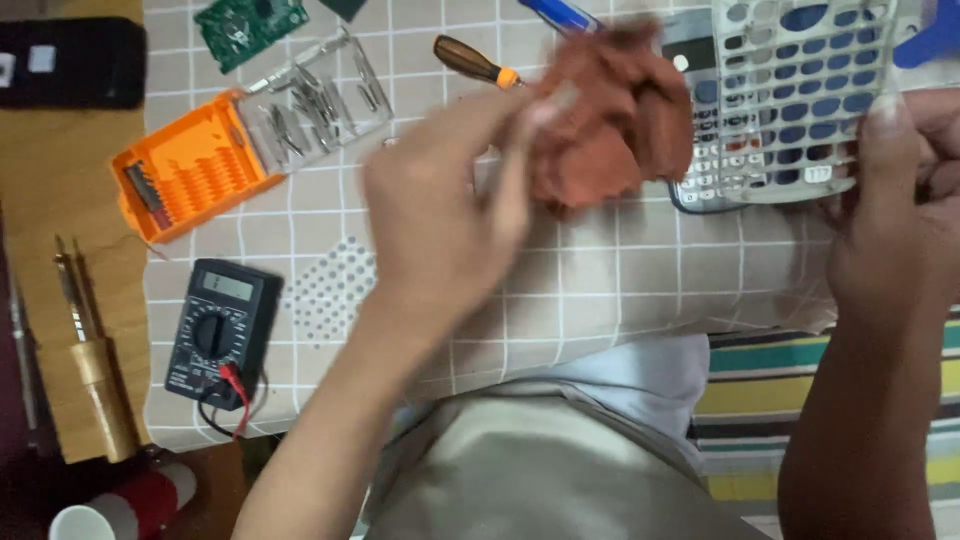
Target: Disassembling a calculator to clean the circuit board and plastic casing using a cloth.
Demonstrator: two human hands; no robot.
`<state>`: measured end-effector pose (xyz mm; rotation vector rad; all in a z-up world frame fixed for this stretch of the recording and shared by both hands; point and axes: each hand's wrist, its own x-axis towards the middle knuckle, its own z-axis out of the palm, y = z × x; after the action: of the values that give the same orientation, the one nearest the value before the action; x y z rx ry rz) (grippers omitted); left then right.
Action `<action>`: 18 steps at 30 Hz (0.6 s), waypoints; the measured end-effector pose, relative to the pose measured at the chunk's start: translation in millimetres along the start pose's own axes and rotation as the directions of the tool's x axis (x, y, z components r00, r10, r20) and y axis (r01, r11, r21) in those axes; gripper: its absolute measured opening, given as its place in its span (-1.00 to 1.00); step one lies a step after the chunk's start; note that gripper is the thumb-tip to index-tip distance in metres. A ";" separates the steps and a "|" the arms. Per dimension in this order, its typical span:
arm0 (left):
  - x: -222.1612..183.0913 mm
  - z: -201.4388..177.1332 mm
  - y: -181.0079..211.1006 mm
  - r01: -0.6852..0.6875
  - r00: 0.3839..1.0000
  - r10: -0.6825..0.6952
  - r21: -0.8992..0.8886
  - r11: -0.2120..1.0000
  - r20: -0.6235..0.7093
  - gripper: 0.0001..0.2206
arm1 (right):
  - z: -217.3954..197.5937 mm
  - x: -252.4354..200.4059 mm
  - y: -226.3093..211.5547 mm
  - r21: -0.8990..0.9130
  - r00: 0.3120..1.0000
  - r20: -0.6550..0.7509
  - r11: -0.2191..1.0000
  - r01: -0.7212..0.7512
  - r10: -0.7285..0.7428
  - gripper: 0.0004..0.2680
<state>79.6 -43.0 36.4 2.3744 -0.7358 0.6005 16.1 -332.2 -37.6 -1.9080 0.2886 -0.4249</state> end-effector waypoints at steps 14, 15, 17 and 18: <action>46.0 -53.0 -55.5 0.136 0.884 -0.351 -0.548 0.826 -0.309 -0.67 | 10.3 3.8 9.0 0.053 1.000 0.015 0.998 0.018 -0.019 -0.83; 46.5 -56.2 -57.2 0.133 0.885 -0.347 -0.547 0.826 -0.310 -0.67 | 11.1 2.2 6.4 0.055 1.000 0.011 0.998 0.020 -0.020 -0.83; 45.6 -51.2 -54.0 0.179 0.903 -0.331 -0.460 0.870 -0.274 -0.71 | 12.1 -1.1 1.2 0.113 1.000 0.018 0.994 -0.002 0.000 -0.82; 44.0 -49.6 -52.9 0.200 0.911 -0.324 -0.414 0.888 -0.256 -0.72 | 13.1 -2.9 -1.5 0.113 1.000 0.016 0.994 0.000 -0.002 -0.82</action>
<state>133.2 8.8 76.7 1.9104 -0.3340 0.6368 19.0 -319.5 -41.0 -1.7998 0.2475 -0.4179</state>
